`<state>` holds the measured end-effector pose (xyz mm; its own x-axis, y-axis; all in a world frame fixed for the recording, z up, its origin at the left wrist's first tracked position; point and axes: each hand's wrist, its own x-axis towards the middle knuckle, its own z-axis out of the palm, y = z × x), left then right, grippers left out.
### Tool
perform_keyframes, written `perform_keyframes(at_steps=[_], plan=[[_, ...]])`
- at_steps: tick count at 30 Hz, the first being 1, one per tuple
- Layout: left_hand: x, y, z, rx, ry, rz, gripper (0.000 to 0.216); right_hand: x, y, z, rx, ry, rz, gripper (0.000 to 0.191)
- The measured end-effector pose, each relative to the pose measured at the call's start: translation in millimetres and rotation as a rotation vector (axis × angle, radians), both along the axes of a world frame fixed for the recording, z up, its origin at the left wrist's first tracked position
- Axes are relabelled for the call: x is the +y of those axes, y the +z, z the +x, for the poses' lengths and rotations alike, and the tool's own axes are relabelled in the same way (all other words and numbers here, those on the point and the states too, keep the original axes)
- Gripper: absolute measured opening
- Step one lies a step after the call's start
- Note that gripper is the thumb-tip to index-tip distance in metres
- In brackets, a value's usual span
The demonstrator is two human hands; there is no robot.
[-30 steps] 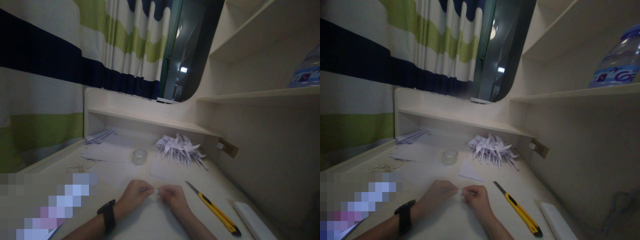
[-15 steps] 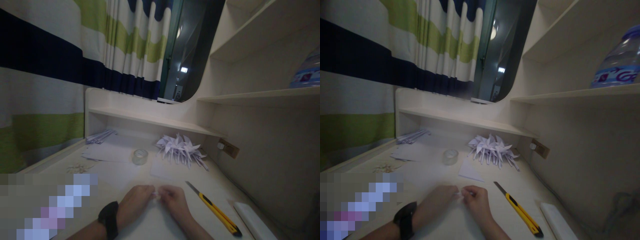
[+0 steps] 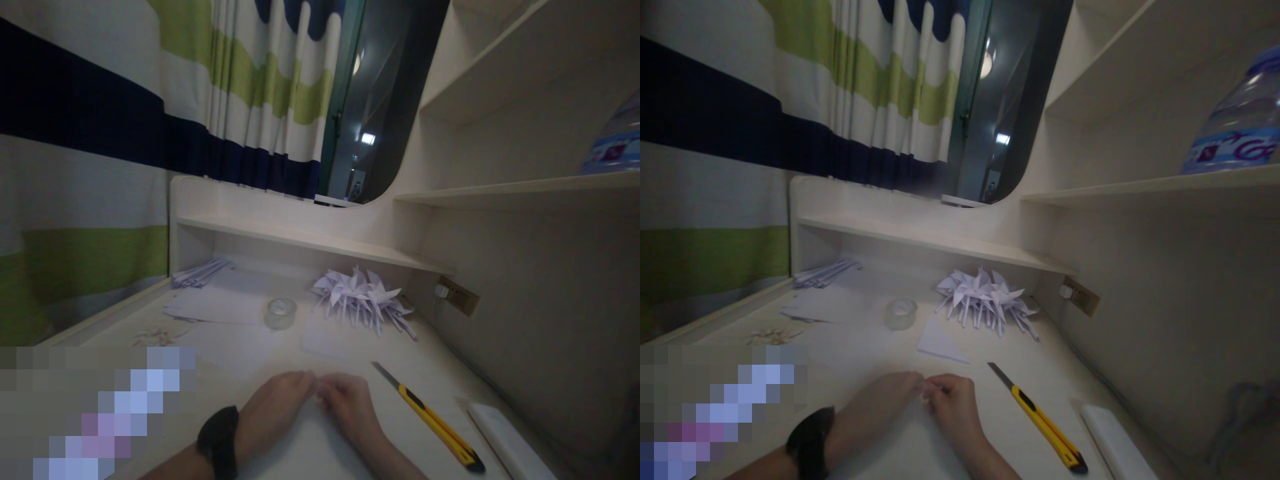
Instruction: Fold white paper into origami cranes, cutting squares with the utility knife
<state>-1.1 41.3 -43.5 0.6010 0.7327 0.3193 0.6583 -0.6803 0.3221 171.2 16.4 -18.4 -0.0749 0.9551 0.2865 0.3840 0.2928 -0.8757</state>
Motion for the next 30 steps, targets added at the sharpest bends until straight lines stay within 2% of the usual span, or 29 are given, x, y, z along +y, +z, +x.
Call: perform_keyframes(at_steps=[4, 10, 14, 22, 27, 30], plan=[[-3.6, 3.7, -0.9, -0.047, -0.026, -0.015, 0.020, 0.8, -0.4, -1.4, 0.022, -0.010, -0.022, 0.021], [-3.8, 6.4, -4.4, 0.030, 0.053, -0.010, 0.014, 1.7, 1.2, 0.3, 0.041, -0.030, -0.022, 0.019], [-4.8, 6.1, -3.7, 0.054, 0.055, -0.008, 0.015, 1.0, 0.2, 1.3, 0.057, 0.005, 0.001, 0.017], [-9.6, 3.9, -3.8, -0.054, -0.068, -0.068, 0.026, 0.8, -0.6, 1.2, 0.038, 0.037, 0.052, 0.019], [-9.3, 5.7, -5.5, 0.029, -0.046, 0.023, 0.025, 0.1, 0.0, 1.2, 0.078, 0.026, 0.033, 0.020], [-12.1, 8.8, -3.3, 0.048, -0.026, 0.019, 0.024, -1.6, 1.3, -1.0, 0.075, 0.041, 0.045, 0.019]])
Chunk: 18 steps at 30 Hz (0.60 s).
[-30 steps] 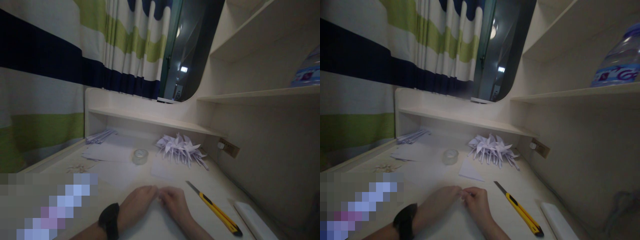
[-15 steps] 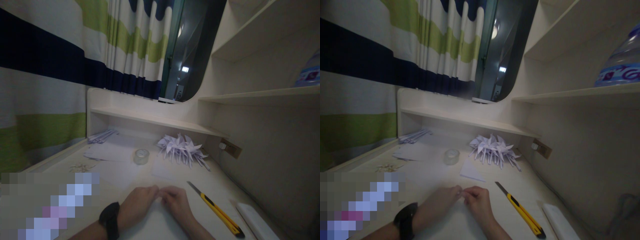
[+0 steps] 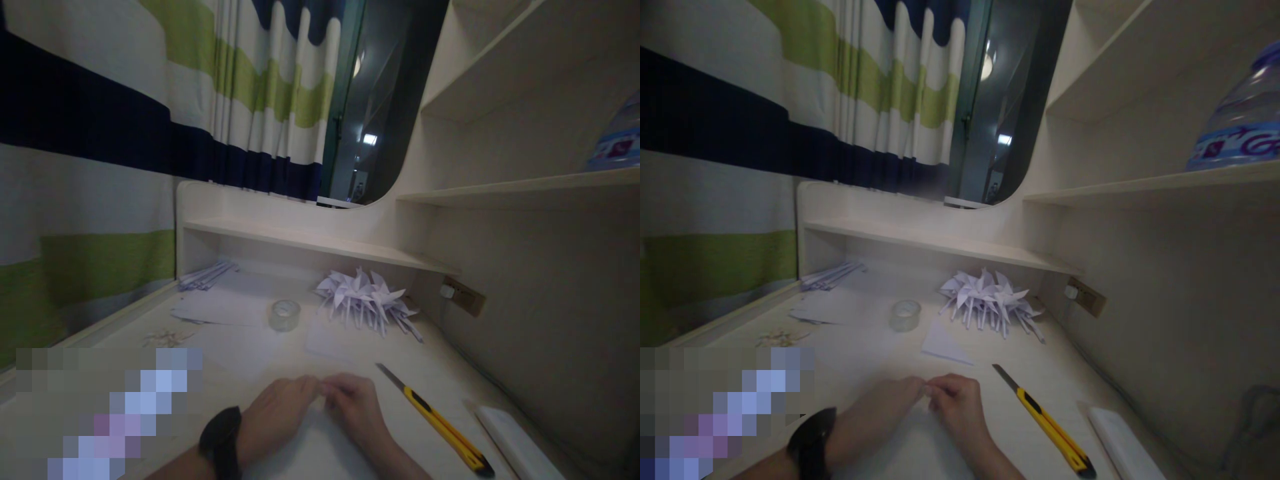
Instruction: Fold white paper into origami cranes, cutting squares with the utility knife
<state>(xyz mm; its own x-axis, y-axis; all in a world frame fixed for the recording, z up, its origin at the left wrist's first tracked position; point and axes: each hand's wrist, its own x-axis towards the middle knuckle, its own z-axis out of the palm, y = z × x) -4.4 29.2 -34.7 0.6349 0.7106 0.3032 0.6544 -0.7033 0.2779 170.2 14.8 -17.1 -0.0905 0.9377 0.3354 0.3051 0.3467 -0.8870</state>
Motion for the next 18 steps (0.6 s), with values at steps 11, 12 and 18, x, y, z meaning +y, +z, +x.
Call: perform_keyframes(at_steps=[11, 12, 18], plan=[[62.2, 48.2, -48.7, 0.023, 0.497, 0.118, 0.027, -3.8, 25.8, 80.9, -0.427, -0.201, 0.207, 0.032], [75.2, 53.4, -58.0, 0.015, 0.575, 0.123, 0.028, -5.2, 24.3, 100.6, -0.520, -0.258, 0.205, 0.034], [129.3, 53.4, -84.2, -0.004, 0.719, 0.049, 0.042, -18.4, -3.0, 183.3, -0.962, -0.568, 0.153, 0.051]])
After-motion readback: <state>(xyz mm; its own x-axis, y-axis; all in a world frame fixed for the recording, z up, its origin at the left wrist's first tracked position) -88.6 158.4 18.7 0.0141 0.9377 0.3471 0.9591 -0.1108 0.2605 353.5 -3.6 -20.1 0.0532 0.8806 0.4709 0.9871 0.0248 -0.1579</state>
